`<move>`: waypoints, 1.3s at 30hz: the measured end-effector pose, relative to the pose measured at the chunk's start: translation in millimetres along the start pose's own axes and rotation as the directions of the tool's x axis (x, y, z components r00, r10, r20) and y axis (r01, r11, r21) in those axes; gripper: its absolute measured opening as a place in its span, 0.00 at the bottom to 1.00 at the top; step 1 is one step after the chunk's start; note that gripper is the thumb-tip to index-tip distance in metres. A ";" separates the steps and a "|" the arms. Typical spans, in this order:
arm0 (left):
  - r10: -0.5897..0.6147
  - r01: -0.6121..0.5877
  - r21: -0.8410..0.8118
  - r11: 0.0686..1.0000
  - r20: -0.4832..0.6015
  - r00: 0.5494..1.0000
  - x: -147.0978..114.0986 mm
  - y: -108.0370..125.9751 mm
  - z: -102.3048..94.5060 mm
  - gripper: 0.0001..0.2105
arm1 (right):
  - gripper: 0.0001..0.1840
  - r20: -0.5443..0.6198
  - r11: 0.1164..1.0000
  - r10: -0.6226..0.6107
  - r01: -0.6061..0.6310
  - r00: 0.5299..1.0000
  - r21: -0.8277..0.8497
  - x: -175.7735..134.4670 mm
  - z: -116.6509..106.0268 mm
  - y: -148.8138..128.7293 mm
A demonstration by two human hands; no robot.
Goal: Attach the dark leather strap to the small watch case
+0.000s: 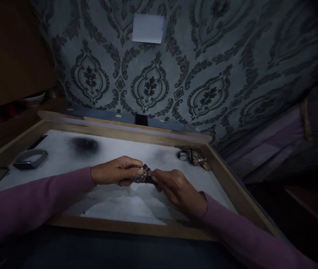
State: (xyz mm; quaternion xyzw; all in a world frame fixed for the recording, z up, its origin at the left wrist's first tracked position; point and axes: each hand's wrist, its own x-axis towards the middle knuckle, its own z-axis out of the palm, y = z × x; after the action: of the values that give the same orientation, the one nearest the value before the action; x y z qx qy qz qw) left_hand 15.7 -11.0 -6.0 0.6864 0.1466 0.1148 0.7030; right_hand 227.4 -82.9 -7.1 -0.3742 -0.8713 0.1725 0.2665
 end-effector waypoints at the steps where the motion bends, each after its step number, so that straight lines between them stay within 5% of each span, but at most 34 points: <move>1: -0.014 0.015 -0.048 0.999 0.016 1.000 0.7 -2.0 -0.3 0.16 | 0.12 -0.007 1.000 -0.005 0.005 1.000 0.005 -0.3 0.5 0.1; 6: -0.009 0.013 -0.104 0.995 0.035 0.999 1.2 -1.8 0.0 0.17 | 0.18 0.046 0.972 0.095 -0.102 0.994 0.212 2.8 -1.5 -3.2; 12: 0.054 -0.052 0.134 0.990 -0.006 0.999 -3.3 13.1 2.4 0.16 | 0.23 0.232 0.725 0.230 -0.326 0.945 0.606 6.2 -0.9 -0.4; 14: 0.077 -0.073 0.207 0.976 -0.011 0.997 -4.4 16.1 2.5 0.15 | 0.23 0.227 0.739 0.230 -0.321 0.947 0.592 6.6 -0.6 -0.4; 17: 0.076 -0.071 0.236 0.969 -0.014 0.997 -4.7 16.4 1.7 0.15 | 0.23 0.132 0.876 0.195 -0.233 0.972 0.423 5.9 -1.2 -3.2; 21: 0.002 -0.003 0.073 0.997 0.003 1.000 -2.0 8.8 1.2 0.17 | 0.20 0.004 0.986 0.092 -0.091 0.996 0.137 2.8 -0.5 -7.3; 26: 0.012 -0.006 -0.164 0.986 0.033 0.999 1.5 -0.5 4.0 0.16 | 0.16 -0.079 0.999 0.017 -0.013 0.997 0.045 0.2 2.2 -7.1; 29: 0.022 -0.018 -0.144 0.989 0.026 0.999 0.8 0.5 4.9 0.15 | 0.17 -0.052 0.998 0.035 -0.032 0.998 0.054 1.2 0.9 -6.1; 35: 0.049 -0.049 0.156 0.986 0.007 0.999 -3.4 8.4 4.6 0.14 | 0.23 0.131 0.974 0.090 -0.114 0.987 0.196 3.6 -4.1 -3.4; 39: 0.017 -0.020 0.126 0.992 0.020 1.000 -2.2 7.0 3.5 0.14 | 0.21 0.102 0.981 0.066 -0.083 0.993 0.178 1.8 -2.7 -2.6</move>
State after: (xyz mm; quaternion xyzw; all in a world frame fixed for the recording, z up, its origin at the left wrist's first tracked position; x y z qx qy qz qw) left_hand 15.2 -14.9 1.2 0.7318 0.1404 0.1052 0.6586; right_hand 226.5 -83.1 -3.1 -0.3722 -0.8490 0.2788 0.2508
